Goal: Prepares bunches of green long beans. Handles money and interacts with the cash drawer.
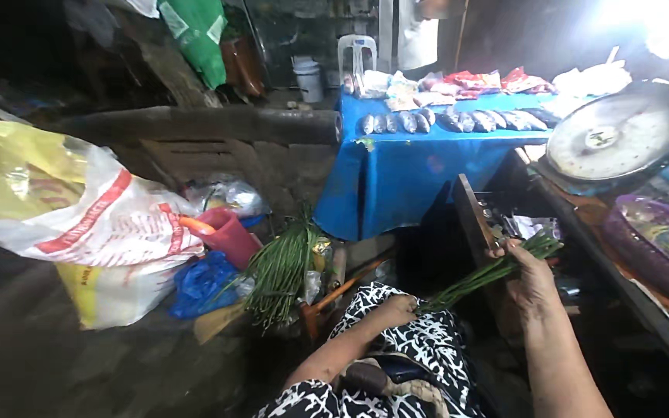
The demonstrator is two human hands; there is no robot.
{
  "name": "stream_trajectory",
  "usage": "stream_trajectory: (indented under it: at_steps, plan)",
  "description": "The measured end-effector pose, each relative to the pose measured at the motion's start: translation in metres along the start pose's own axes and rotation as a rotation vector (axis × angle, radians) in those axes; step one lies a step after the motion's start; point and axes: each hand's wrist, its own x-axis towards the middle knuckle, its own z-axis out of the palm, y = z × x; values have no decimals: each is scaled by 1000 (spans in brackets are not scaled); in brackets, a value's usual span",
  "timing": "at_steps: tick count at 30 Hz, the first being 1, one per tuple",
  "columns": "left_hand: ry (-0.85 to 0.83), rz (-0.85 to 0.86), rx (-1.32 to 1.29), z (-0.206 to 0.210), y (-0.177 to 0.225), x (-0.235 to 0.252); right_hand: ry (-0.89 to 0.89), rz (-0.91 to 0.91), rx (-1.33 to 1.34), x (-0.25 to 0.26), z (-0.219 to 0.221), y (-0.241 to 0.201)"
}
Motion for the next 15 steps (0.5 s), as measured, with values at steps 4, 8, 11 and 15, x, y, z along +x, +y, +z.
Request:
stream_trajectory:
  at_steps: [4, 8, 11, 15]
  plan:
    - [17, 13, -19, 2, -1, 0, 13, 9, -30, -1, 3, -2]
    - [5, 17, 5, 2, 0, 1, 25, 13, -26, -1, 3, -2]
    - [-3, 0, 24, 1, 2, 0, 12, 4, -30, -1, 1, -2]
    - [4, 6, 12, 3, 0, 1, -7, -1, -27, -1, 0, 0]
